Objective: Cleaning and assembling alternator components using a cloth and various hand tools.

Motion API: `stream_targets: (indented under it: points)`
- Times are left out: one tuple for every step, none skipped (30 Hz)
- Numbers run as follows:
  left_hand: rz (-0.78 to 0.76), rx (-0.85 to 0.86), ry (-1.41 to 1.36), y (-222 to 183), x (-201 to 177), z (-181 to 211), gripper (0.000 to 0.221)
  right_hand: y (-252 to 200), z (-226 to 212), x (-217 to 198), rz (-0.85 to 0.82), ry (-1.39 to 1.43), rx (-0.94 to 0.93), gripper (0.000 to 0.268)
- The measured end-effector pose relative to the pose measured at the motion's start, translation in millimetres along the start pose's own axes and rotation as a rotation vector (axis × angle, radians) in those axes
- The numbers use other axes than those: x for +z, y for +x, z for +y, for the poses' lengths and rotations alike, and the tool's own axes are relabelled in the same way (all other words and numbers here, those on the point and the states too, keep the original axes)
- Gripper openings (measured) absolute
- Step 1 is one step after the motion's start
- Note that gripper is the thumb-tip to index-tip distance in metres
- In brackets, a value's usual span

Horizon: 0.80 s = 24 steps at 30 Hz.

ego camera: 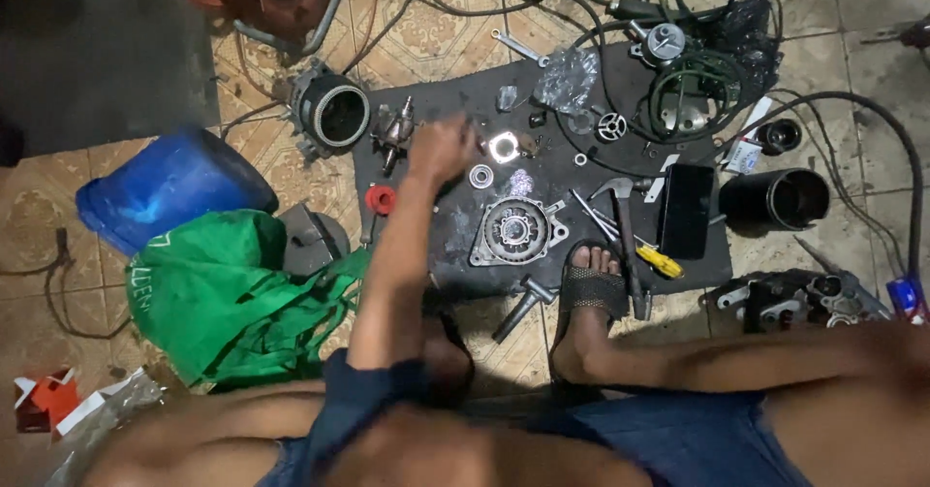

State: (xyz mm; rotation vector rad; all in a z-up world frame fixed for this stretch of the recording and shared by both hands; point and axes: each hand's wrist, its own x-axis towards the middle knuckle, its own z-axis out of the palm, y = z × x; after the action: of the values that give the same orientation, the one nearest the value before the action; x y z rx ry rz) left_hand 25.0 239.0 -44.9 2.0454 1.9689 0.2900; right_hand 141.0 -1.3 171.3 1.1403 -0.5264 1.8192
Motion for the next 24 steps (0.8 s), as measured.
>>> stream_targets:
  points:
    - [-0.029,-0.154,-0.074,3.0,-26.0,3.5,0.032,35.5,14.2,-29.4,0.034,-0.287,0.351,0.029]
    - [-0.034,-0.149,-0.07,1.1,-25.1,-2.3,0.032,67.5,-29.6,-20.3,0.069,-0.573,0.704,0.033]
    - [-0.001,-0.196,-0.061,5.6,-25.8,-8.4,0.036,97.1,-78.6,-4.6,0.094,-0.863,1.06,0.037]
    - [0.033,-0.243,-0.052,9.7,-26.4,-15.0,0.04,122.6,-127.2,23.6,0.122,-1.155,1.415,0.041]
    - [0.03,-0.248,-0.052,13.8,-26.8,-14.2,0.04,122.1,-130.2,25.2,0.122,-1.149,1.416,0.041]
    - [0.054,-0.27,-0.12,18.3,-26.6,-13.6,0.043,121.2,-133.5,26.2,0.04,-1.146,1.522,0.035]
    - [0.075,-0.286,-0.186,25.7,-26.3,-12.5,0.047,120.7,-137.1,26.2,-0.038,-1.144,1.621,0.032]
    - [0.069,-0.284,-0.184,32.6,-26.4,-18.3,0.047,81.4,-134.8,28.0,-0.032,-1.143,1.619,0.032]
    - [0.138,-0.402,-0.32,37.6,-22.7,-19.7,0.044,41.8,-134.6,33.2,0.156,-1.041,1.575,0.041]
    - [0.206,-0.521,-0.455,42.7,-18.8,-20.7,0.041,2.3,-134.8,39.2,0.339,-0.936,1.521,0.052]
    - [0.203,-0.519,-0.459,44.5,-15.0,-20.8,0.041,-8.5,-131.2,40.1,0.344,-0.939,1.523,0.052]
    - [0.253,-0.598,-0.636,46.2,-11.4,-20.8,0.034,-19.0,-127.6,41.2,0.505,-0.877,1.519,0.041]
    - [0.305,-0.679,-0.809,45.5,-9.1,-23.5,0.03,-30.0,-122.2,42.4,0.662,-0.808,1.506,0.031]
    - [0.303,-0.68,-0.808,44.3,-8.6,-25.3,0.03,-78.4,-133.8,36.8,0.663,-0.806,1.506,0.031]
    - [0.278,-0.682,-0.816,44.9,-8.7,-27.3,0.032,-125.0,-134.3,45.4,0.807,-0.683,1.461,0.038]
    - [0.252,-0.683,-0.825,45.6,-8.9,-29.3,0.035,-168.0,-121.5,68.4,0.945,-0.557,1.409,0.047]
    - [0.252,-0.683,-0.826,43.8,-4.6,-28.6,0.035,-219.6,-138.4,54.8,1.077,-0.43,1.352,0.057]
    - [0.258,-0.709,-0.822,42.0,-0.1,-28.0,0.032,-272.1,-151.1,52.0,1.203,-0.3,1.287,0.067]
    - [0.261,-0.738,-0.816,38.0,4.8,-27.6,0.029,-324.0,-155.2,62.0,1.326,-0.163,1.213,0.077]
    - [0.257,-0.742,-0.814,29.4,9.2,-17.9,0.029,-355.5,-169.3,52.9,1.443,-0.025,1.132,0.088]
    - [0.302,-0.717,-0.892,22.8,12.1,-9.6,0.03,-386.6,-180.8,42.8,1.549,0.112,1.044,0.099]
    - [0.347,-0.691,-0.969,16.0,14.9,-1.5,0.032,-417.4,-188.8,34.9,1.647,0.251,0.949,0.11]
    - [0.346,-0.696,-0.967,3.2,10.4,8.0,0.032,-402.1,-195.7,25.4,1.741,0.394,0.85,0.121]
    - [0.326,-0.747,-1.092,-9.7,5.7,17.5,0.027,-387.3,-205.4,13.3,1.828,0.538,0.744,0.132]
